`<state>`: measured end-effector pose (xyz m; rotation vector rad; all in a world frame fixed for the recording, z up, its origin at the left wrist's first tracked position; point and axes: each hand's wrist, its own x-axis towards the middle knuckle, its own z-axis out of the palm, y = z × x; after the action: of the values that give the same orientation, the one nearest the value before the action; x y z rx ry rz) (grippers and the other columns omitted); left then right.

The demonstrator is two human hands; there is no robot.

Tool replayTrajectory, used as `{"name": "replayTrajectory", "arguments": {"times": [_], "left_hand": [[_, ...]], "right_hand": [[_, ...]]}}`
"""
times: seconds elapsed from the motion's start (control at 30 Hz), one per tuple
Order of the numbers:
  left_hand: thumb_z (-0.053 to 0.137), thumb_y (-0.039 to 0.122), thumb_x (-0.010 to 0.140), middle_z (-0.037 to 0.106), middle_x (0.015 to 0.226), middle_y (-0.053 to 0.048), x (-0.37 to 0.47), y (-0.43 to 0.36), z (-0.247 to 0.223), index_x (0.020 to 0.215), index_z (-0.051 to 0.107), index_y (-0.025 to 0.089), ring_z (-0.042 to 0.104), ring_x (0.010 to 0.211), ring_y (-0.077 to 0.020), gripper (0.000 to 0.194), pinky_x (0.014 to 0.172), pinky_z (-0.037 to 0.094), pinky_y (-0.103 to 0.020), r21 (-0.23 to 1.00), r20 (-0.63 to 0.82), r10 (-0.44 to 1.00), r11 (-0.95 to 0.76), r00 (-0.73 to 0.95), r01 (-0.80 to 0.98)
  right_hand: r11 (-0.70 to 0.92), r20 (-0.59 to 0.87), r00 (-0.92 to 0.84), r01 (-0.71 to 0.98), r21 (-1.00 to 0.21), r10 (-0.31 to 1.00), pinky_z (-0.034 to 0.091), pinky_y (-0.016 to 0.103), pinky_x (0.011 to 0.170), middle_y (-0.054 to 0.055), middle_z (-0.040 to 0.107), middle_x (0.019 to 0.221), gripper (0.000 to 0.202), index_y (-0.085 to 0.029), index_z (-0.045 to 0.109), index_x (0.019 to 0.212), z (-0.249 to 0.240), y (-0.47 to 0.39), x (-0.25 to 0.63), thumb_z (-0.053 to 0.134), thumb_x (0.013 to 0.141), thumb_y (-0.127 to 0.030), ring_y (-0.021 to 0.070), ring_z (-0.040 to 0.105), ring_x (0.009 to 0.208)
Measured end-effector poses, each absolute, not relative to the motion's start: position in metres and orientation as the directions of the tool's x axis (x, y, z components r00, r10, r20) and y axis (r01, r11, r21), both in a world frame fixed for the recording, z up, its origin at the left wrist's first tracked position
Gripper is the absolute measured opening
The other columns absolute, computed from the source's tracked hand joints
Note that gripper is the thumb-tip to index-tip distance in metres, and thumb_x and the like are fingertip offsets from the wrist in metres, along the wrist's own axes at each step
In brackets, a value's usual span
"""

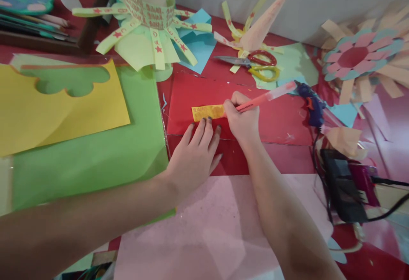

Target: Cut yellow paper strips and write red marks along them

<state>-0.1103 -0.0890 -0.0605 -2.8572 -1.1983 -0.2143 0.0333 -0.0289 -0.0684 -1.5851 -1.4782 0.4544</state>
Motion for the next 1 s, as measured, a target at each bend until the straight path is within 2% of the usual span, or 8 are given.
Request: {"name": "replayTrajectory", "arguments": {"times": [0.27,0.53,0.87,1.0], "left_hand": [[0.032,0.03,0.092,0.048,0.132,-0.023,-0.1103,-0.088,-0.0597,0.131,0.043,0.002,0.045,0.122,-0.0316,0.049,0.099,0.039,-0.043,-0.004,0.15,0.705,-0.701,0.693,0.714],[0.033,0.031,0.092,0.048,0.132,-0.024,-0.1101,-0.0882,-0.0609,0.131,0.043,0.002,0.045,0.123,-0.0323,0.05,0.098,0.039,-0.044,0.007,0.153,0.702,-0.704,0.695,0.71],[0.033,0.031,0.092,0.047,0.133,-0.023,-0.1103,-0.0887,-0.0606,0.131,0.042,0.002,0.045,0.123,-0.0318,0.05,0.099,0.038,-0.044,0.007,0.143,0.709,-0.699,0.691,0.715],[0.033,0.031,0.092,0.047,0.132,-0.023,-0.1103,-0.0885,-0.0604,0.131,0.042,0.002,0.045,0.123,-0.0319,0.05,0.099,0.038,-0.044,-0.001,0.148,0.707,-0.7,0.692,0.714]], "right_hand": [[0.123,0.318,0.246,0.583,-0.803,0.916,0.023,0.022,0.048,-0.007,0.019,0.051,0.035,-0.021,0.019,0.053,-0.0688,-0.0284,0.0337,0.046,0.075,-0.014,0.0049,0.022,0.049],[0.122,0.362,0.241,0.659,-0.742,0.901,0.023,0.022,0.048,-0.008,0.019,0.05,0.035,-0.021,0.019,0.054,-0.0696,-0.0297,0.0329,0.046,0.073,-0.012,0.0052,0.019,0.049],[0.126,0.336,0.244,0.608,-0.784,0.91,0.022,0.023,0.048,-0.008,0.018,0.051,0.036,-0.021,0.018,0.053,-0.0693,-0.0291,0.0357,0.047,0.074,-0.014,0.005,0.021,0.049],[0.127,0.347,0.236,0.635,-0.762,0.908,0.022,0.023,0.048,-0.008,0.018,0.05,0.036,-0.021,0.019,0.053,-0.0695,-0.0287,0.0355,0.047,0.074,-0.013,0.0052,0.019,0.049]]}}
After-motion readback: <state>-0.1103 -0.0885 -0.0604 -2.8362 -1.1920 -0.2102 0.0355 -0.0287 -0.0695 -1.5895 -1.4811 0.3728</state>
